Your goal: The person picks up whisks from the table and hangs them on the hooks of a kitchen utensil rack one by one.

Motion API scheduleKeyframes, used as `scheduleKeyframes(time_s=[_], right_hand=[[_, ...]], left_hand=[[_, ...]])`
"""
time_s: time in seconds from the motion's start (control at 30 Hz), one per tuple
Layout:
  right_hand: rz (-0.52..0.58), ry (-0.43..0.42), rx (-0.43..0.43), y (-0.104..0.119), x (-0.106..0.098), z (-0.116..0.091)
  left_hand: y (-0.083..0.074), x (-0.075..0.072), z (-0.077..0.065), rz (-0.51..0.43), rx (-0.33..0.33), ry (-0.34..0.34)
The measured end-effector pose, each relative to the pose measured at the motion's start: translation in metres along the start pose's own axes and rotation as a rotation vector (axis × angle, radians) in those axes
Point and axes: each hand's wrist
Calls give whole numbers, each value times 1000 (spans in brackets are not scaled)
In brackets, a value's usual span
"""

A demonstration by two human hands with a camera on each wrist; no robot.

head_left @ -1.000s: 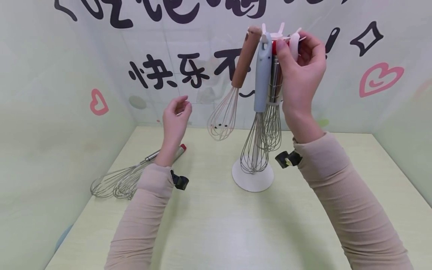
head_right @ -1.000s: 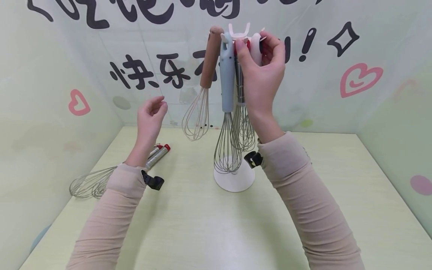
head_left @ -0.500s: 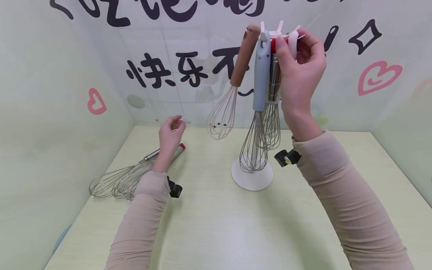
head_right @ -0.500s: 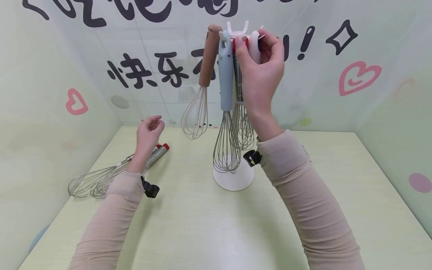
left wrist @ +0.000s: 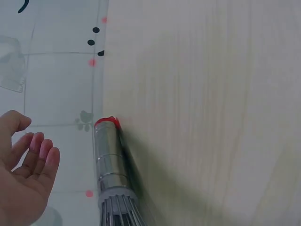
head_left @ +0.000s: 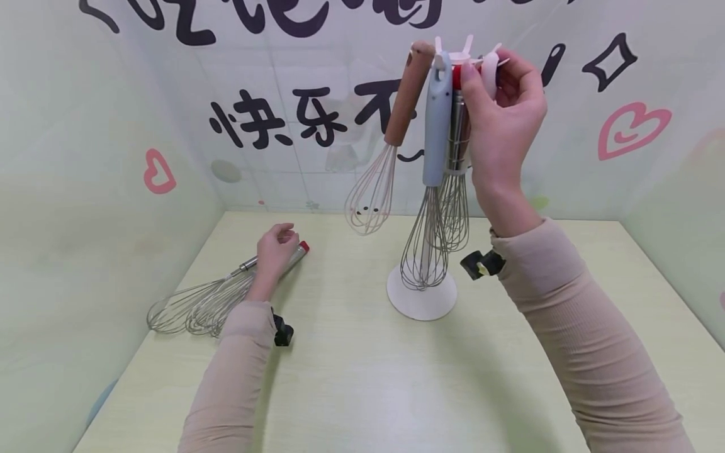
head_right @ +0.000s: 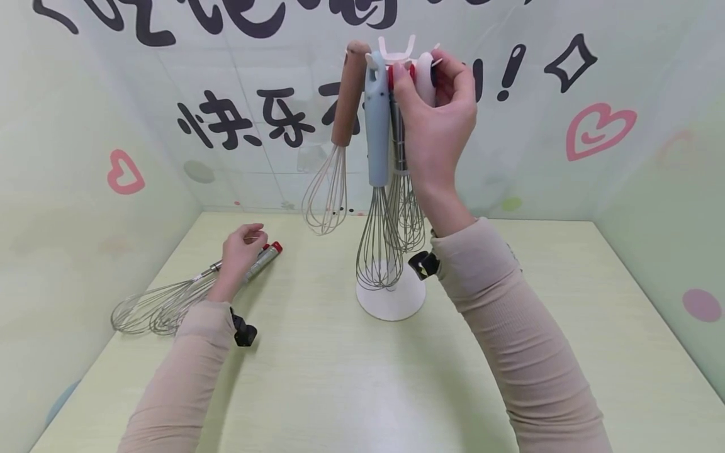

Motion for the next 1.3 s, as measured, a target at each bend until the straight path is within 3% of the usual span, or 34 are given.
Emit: scheduleKeyframes(time_s=[0.17, 0.5, 1.3], right_hand=[[0, 0, 0, 0, 0, 0], [3, 1, 2, 0, -1, 0], [17, -1, 32, 4, -6, 6]], left_hand=[[13, -1, 1, 35, -2, 26], [24, 0, 3, 128, -18, 63], [37, 2, 2, 231, 17, 96]])
Point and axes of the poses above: each hand's wrist, its own z-axis towards the middle knuckle, its own x-axis out of the palm, y = z × x, and after that the axes turned 10 degrees about z, right-handed
